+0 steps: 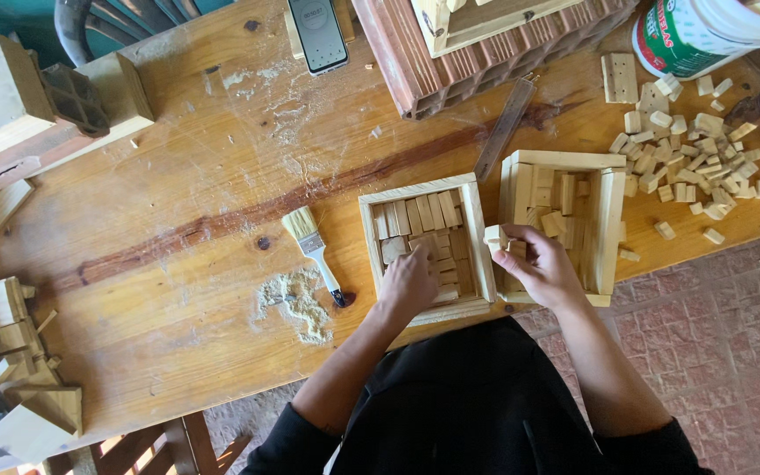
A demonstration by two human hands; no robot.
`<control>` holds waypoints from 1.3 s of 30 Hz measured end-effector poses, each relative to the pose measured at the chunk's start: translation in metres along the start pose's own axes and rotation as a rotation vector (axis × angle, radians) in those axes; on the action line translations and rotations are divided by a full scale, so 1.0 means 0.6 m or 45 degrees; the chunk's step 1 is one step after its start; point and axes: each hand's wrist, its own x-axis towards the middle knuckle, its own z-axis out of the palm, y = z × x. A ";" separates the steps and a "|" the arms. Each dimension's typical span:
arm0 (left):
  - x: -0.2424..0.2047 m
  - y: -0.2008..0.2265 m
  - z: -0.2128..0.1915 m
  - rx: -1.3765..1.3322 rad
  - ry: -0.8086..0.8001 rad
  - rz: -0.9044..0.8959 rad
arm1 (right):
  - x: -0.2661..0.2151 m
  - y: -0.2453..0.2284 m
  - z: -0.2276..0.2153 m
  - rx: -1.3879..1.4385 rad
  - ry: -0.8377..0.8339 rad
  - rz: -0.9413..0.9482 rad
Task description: The person picks up small wooden blocks from a pile on a workbench and places them into two open wooden boxes. They repeatedly transfer pieces from the table into the boxes, occasionally adjusting the arrangement inside.
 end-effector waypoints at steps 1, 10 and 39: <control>-0.002 0.001 -0.012 -0.001 -0.001 0.001 | 0.001 0.003 -0.004 -0.001 0.001 0.001; -0.007 -0.016 -0.079 -0.278 0.086 -0.167 | 0.010 0.010 -0.005 -0.080 -0.053 -0.040; -0.004 0.081 -0.036 0.056 -0.059 0.065 | 0.021 0.006 -0.043 -0.024 -0.125 -0.049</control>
